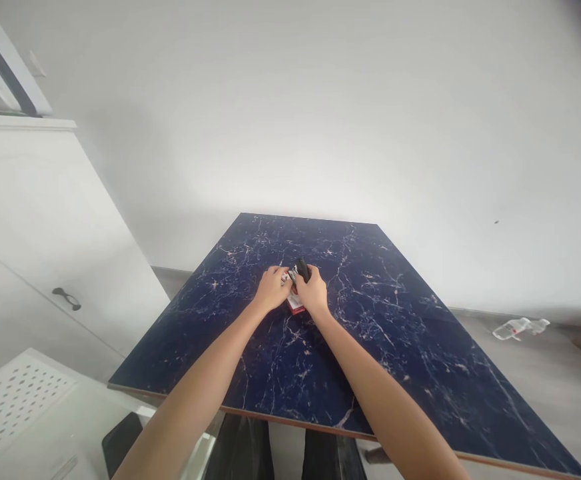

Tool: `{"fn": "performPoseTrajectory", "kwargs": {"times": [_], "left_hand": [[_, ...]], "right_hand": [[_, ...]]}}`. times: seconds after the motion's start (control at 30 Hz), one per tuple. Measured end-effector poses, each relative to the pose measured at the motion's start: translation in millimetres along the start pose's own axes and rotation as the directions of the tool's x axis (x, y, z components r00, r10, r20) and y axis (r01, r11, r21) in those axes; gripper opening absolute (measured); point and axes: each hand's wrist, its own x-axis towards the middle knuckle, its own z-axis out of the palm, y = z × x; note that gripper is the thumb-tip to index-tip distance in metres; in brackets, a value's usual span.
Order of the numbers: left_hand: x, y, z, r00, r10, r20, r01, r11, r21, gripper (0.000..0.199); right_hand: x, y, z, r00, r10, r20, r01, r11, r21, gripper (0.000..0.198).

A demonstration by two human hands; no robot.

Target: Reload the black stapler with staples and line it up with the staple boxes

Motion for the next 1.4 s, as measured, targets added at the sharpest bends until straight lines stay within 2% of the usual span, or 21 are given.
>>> {"fn": "performPoseTrajectory", "kwargs": {"times": [0.07, 0.13, 0.2, 0.27, 0.33, 0.43, 0.57, 0.67, 0.83, 0.93, 1.03, 1.13, 1.2, 1.4], "left_hand": [[-3.6, 0.8, -4.6, 0.989, 0.067, 0.129, -0.07, 0.997, 0.022, 0.056], [-8.4, 3.2, -6.3, 0.961, 0.126, 0.245, -0.142, 0.989, 0.047, 0.08], [-12.0, 5.1, -5.3, 0.942, 0.158, 0.298, -0.186, 0.98, 0.067, 0.098], [-12.8, 4.3, -3.6, 0.934, 0.186, 0.305, -0.216, 0.974, 0.069, 0.104], [-11.2, 0.8, -3.5, 0.928, 0.229, 0.295, -0.25, 0.968, 0.037, 0.101], [-7.9, -5.4, -8.6, 0.927, 0.266, 0.266, -0.274, 0.962, -0.008, 0.092], [-5.9, -6.0, -18.0, 0.963, 0.19, 0.19, -0.208, 0.975, 0.077, 0.086], [-5.0, -2.4, -20.4, 0.976, 0.169, 0.14, -0.185, 0.977, 0.107, 0.078], [-4.7, -2.3, -12.2, 0.97, 0.211, 0.119, -0.216, 0.976, 0.029, 0.074], [-3.9, -4.2, -3.4, 0.964, 0.233, 0.131, -0.244, 0.967, 0.069, 0.078], [1.8, -8.9, -2.1, 0.95, 0.275, 0.151, -0.293, 0.95, 0.11, 0.072], [10.4, -25.8, -15.9, 0.955, 0.262, 0.139, -0.281, 0.95, 0.14, 0.062], [13.5, -47.3, -32.7, 0.969, 0.217, 0.119, -0.235, 0.958, 0.167, 0.055], [-2.6, -133.7, -90.7, 0.995, 0.096, -0.028, -0.085, 0.963, 0.254, 0.042]], "right_hand": [[2.9, 7.1, -4.7, 0.999, -0.046, -0.002, 0.046, 0.999, 0.011, 0.05], [4.4, 13.8, -10.8, 0.994, -0.101, -0.038, 0.1, 0.995, -0.022, 0.052], [5.4, 18.4, -16.6, 0.993, -0.111, -0.046, 0.109, 0.993, -0.035, 0.053], [6.3, 20.6, -21.7, 0.997, -0.08, -0.01, 0.08, 0.997, 0.004, 0.049], [6.9, 21.1, -25.8, 0.997, -0.076, 0.024, 0.075, 0.997, 0.035, 0.045], [6.5, 20.7, -29.6, 0.991, -0.129, 0.041, 0.13, 0.991, -0.022, 0.045], [4.2, 21.4, -29.4, 0.986, -0.153, 0.068, 0.162, 0.972, -0.172, 0.049], [3.0, 23.6, -26.9, 0.982, -0.173, 0.076, 0.186, 0.958, -0.217, 0.049], [2.2, 25.2, -25.9, 0.977, -0.207, 0.055, 0.214, 0.952, -0.219, 0.046], [0.3, 22.6, -29.1, 0.979, -0.197, 0.05, 0.203, 0.954, -0.221, 0.046], [-1.9, 16.7, -28.9, 0.981, -0.186, 0.049, 0.192, 0.963, -0.191, 0.048], [-1.4, 6.4, -16.4, 0.974, -0.21, 0.081, 0.219, 0.967, -0.13, 0.05], [0.4, -3.7, 1.1, 0.969, -0.227, 0.102, 0.237, 0.966, -0.102, 0.05], [-3.3, -48.3, 78.6, 0.974, -0.212, 0.077, 0.213, 0.977, -0.004, 0.051]]}}
